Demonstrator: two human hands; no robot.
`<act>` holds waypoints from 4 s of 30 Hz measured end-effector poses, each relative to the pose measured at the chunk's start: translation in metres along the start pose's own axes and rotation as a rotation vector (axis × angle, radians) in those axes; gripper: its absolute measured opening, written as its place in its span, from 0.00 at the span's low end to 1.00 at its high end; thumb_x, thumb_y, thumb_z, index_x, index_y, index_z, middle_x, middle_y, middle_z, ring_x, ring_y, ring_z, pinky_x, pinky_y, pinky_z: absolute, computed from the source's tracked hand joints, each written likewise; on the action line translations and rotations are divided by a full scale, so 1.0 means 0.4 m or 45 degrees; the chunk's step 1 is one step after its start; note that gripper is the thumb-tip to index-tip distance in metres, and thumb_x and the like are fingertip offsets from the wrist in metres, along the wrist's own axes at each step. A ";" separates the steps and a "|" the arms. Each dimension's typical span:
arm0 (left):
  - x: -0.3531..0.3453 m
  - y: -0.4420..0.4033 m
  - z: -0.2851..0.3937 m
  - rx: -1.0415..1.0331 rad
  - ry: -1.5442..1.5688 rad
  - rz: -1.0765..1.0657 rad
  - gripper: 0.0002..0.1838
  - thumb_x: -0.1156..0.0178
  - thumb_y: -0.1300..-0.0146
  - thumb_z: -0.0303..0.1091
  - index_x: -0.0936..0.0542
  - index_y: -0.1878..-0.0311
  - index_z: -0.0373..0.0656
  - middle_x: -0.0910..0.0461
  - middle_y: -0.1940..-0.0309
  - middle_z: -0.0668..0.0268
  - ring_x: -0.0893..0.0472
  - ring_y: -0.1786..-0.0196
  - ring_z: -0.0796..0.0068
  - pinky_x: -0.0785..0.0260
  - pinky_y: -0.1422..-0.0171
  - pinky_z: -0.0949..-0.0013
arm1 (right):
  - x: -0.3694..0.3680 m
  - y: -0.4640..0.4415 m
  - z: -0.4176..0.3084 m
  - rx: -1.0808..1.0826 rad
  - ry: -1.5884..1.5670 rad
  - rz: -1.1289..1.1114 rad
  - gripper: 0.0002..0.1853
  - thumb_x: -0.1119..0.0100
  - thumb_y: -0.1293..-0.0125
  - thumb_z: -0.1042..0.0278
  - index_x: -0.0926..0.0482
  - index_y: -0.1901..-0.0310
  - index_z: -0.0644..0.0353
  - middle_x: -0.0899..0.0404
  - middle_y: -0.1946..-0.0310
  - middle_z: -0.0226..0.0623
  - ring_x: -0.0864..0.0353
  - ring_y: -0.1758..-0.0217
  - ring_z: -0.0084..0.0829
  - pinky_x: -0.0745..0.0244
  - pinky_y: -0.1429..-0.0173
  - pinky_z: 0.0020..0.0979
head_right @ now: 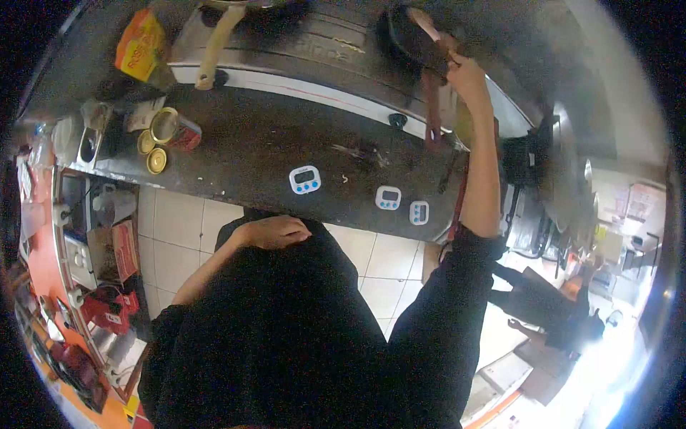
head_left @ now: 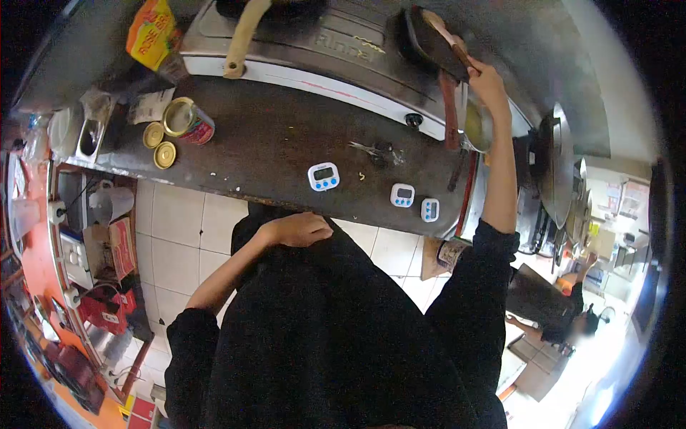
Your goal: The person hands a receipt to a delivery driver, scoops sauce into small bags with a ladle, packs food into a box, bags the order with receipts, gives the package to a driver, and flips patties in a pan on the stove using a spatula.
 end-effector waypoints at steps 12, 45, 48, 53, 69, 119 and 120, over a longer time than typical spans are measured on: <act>-0.004 -0.051 0.031 0.105 -0.188 -0.075 0.22 0.61 0.32 0.45 0.27 0.50 0.37 0.28 0.53 0.55 0.31 0.47 0.59 0.42 0.39 0.62 | 0.031 0.068 0.047 0.096 -0.062 0.012 0.17 0.51 0.39 0.59 0.26 0.47 0.44 0.22 0.63 0.51 0.22 0.61 0.48 0.30 0.55 0.37; 0.105 -0.401 0.141 -0.080 0.624 0.239 0.20 0.56 0.32 0.45 0.29 0.47 0.39 0.22 0.61 0.60 0.21 0.60 0.71 0.29 0.57 0.71 | 0.096 -0.052 0.139 0.259 -0.104 0.308 0.16 0.49 0.39 0.57 0.24 0.50 0.42 0.21 0.61 0.45 0.22 0.58 0.45 0.29 0.51 0.36; 0.165 -0.457 0.200 -0.064 0.970 0.492 0.30 0.56 0.34 0.51 0.39 0.40 0.35 0.27 0.52 0.53 0.24 0.54 0.68 0.29 0.51 0.66 | 0.080 -0.098 0.102 0.184 -0.101 0.153 0.15 0.48 0.41 0.59 0.22 0.52 0.43 0.21 0.63 0.47 0.22 0.59 0.47 0.28 0.52 0.36; 0.217 -0.514 0.240 -0.168 1.074 0.691 0.35 0.47 0.38 0.49 0.45 0.38 0.31 0.26 0.53 0.53 0.23 0.55 0.68 0.29 0.53 0.69 | 0.098 -0.149 0.071 0.239 0.038 -0.008 0.15 0.47 0.42 0.60 0.22 0.52 0.47 0.21 0.65 0.47 0.21 0.63 0.43 0.27 0.56 0.36; 0.253 -0.545 0.268 -0.477 1.018 0.938 0.31 0.43 0.40 0.29 0.45 0.36 0.35 0.22 0.63 0.59 0.21 0.64 0.76 0.29 0.61 0.75 | 0.172 0.016 0.240 -0.243 -0.165 -0.227 0.15 0.52 0.40 0.60 0.22 0.55 0.52 0.22 0.75 0.48 0.22 0.73 0.38 0.30 0.67 0.36; 0.241 -0.555 0.261 -0.384 0.851 1.039 0.12 0.45 0.38 0.32 0.26 0.57 0.33 0.22 0.70 0.65 0.21 0.69 0.80 0.28 0.66 0.77 | 0.120 0.001 0.137 -0.119 -0.247 0.084 0.16 0.50 0.37 0.59 0.25 0.47 0.44 0.35 0.89 0.27 0.39 0.90 0.18 0.42 0.83 0.26; 0.241 -0.553 0.262 -0.379 0.840 1.039 0.12 0.45 0.38 0.32 0.26 0.57 0.33 0.22 0.70 0.65 0.21 0.69 0.80 0.28 0.66 0.77 | 0.118 0.000 0.141 -0.113 -0.240 0.091 0.16 0.50 0.37 0.60 0.25 0.47 0.44 0.35 0.89 0.26 0.41 0.90 0.18 0.43 0.84 0.27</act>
Point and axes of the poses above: each hand's wrist, its own y-axis away from the middle knuckle, its own x-axis out of the back of the hand, z = x × y, the point moved 5 cm from there along -y, towards the middle knuckle
